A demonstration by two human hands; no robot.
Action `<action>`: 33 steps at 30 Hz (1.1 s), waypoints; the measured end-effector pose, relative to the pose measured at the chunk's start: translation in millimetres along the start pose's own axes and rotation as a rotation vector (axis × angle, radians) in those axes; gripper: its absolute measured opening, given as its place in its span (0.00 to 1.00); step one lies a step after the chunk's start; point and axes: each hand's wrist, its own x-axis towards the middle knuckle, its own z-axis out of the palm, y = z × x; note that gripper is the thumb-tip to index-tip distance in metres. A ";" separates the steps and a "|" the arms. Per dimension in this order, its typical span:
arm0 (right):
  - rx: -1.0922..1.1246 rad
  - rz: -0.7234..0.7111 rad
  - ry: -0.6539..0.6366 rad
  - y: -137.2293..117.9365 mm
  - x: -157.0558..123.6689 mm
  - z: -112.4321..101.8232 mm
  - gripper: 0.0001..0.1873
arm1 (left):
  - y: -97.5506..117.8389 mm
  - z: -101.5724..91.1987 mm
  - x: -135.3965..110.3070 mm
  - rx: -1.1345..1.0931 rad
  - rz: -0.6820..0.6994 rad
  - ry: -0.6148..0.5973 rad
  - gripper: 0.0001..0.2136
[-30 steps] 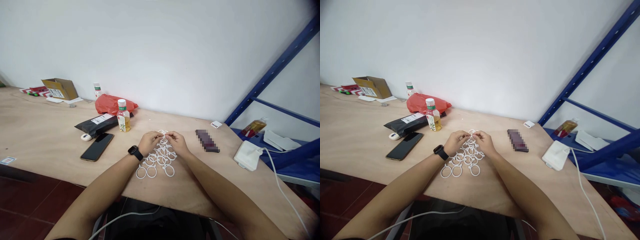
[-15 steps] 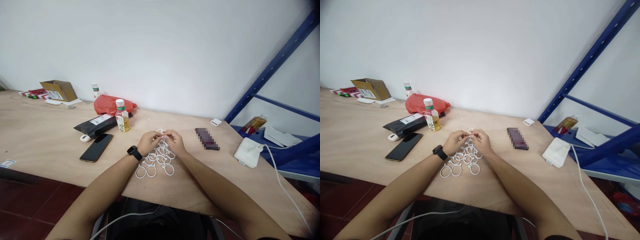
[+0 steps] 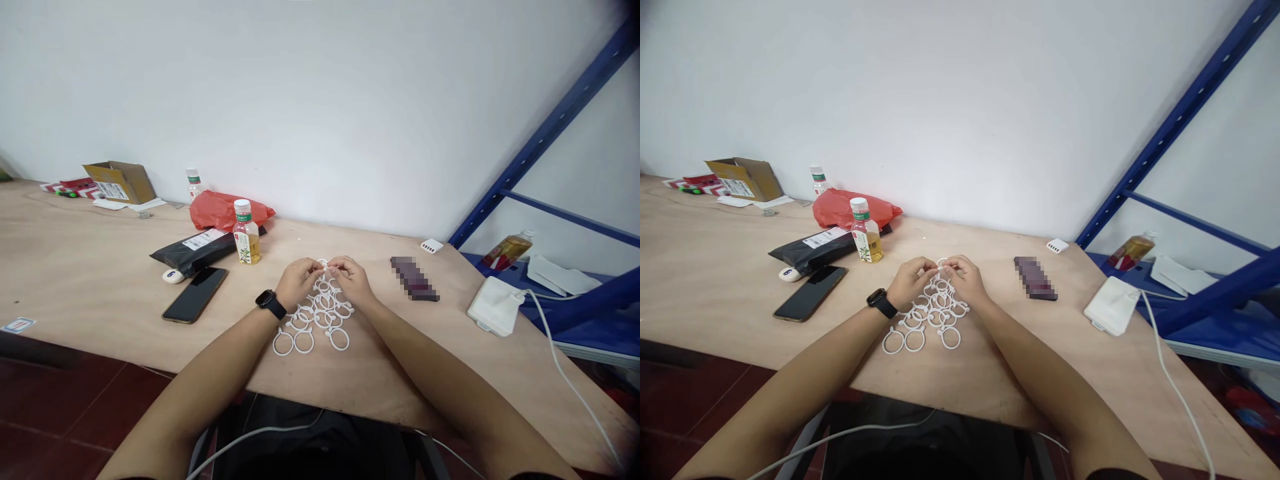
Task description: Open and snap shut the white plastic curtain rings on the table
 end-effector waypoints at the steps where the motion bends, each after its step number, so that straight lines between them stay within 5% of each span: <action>1: -0.038 0.026 0.022 5.7 3.6 -4.0 0.09 | -0.2 -1.7 0.6 0.036 0.031 -0.007 0.08; 7: -0.414 0.069 -0.164 49.0 17.2 -21.0 0.13 | -3.8 -3.7 -1.2 0.150 0.123 -0.259 0.09; 13: -0.614 0.176 -0.303 61.3 11.2 -16.5 0.09 | -9.1 1.2 -3.5 0.196 0.059 -0.274 0.09; 21: -0.610 0.188 -0.201 58.8 8.3 -20.0 0.08 | -14.0 1.8 -4.1 0.218 0.011 -0.227 0.09; 24: -0.634 0.193 -0.230 59.9 7.7 -17.5 0.13 | -13.8 2.3 -4.2 0.217 0.011 -0.230 0.09; 27: -0.657 0.218 -0.251 59.7 8.0 -15.5 0.07 | -13.5 3.2 -4.5 0.213 0.025 -0.236 0.09; 33: -0.561 0.059 -0.039 35.7 6.8 -15.3 0.07 | -12.2 2.3 -3.7 0.215 0.007 -0.130 0.10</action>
